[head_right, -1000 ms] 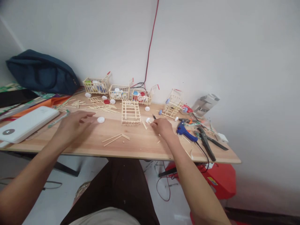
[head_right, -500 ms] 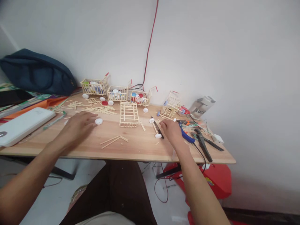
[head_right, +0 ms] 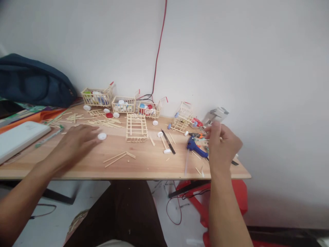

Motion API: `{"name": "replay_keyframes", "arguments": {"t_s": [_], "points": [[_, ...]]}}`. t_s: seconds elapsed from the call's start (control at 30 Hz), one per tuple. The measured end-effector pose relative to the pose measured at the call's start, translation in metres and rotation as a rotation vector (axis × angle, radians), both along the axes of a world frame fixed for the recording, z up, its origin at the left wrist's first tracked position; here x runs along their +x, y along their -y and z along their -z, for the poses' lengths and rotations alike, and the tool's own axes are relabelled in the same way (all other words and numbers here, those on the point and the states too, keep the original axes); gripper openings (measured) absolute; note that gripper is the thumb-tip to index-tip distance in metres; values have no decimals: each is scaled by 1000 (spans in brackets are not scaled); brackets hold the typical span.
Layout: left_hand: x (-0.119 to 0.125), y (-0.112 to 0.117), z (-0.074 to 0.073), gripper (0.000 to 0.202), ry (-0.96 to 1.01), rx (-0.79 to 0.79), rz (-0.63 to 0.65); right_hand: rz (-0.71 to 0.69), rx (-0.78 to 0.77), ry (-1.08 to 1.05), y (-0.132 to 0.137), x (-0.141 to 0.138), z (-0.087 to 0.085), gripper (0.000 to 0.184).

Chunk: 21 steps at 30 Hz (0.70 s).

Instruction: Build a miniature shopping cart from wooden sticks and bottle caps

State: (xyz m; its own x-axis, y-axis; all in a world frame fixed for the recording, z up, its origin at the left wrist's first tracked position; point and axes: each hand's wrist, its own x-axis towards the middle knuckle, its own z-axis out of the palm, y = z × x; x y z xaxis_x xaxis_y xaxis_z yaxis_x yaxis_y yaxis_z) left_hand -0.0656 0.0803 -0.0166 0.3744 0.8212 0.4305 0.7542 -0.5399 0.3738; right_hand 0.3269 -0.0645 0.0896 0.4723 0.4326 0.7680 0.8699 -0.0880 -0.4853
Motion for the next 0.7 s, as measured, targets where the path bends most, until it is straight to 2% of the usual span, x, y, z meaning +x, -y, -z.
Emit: {"name": "replay_keyframes", "arguments": {"t_s": [0.1, 0.23, 0.33, 0.43, 0.6, 0.7], "points": [[5, -3, 2, 45, -102, 34, 15, 4, -158, 13, 3, 7, 10, 35], [12, 1, 0, 40, -137, 14, 4, -106, -333, 57, 1, 3, 39, 34], [15, 5, -1, 36, -126, -20, -16, -217, -325, 104, 3, -20, 60, 32], [17, 4, 2, 31, -120, -41, -17, -390, -296, 110, 9, -53, 78, 28], [17, 1, 8, 24, -91, 0, -38, -674, -345, 102, 13, -102, 108, 21], [15, 6, 4, 21, -21, -13, -33, -763, -357, 59, 10, -119, 120, 20]]}}
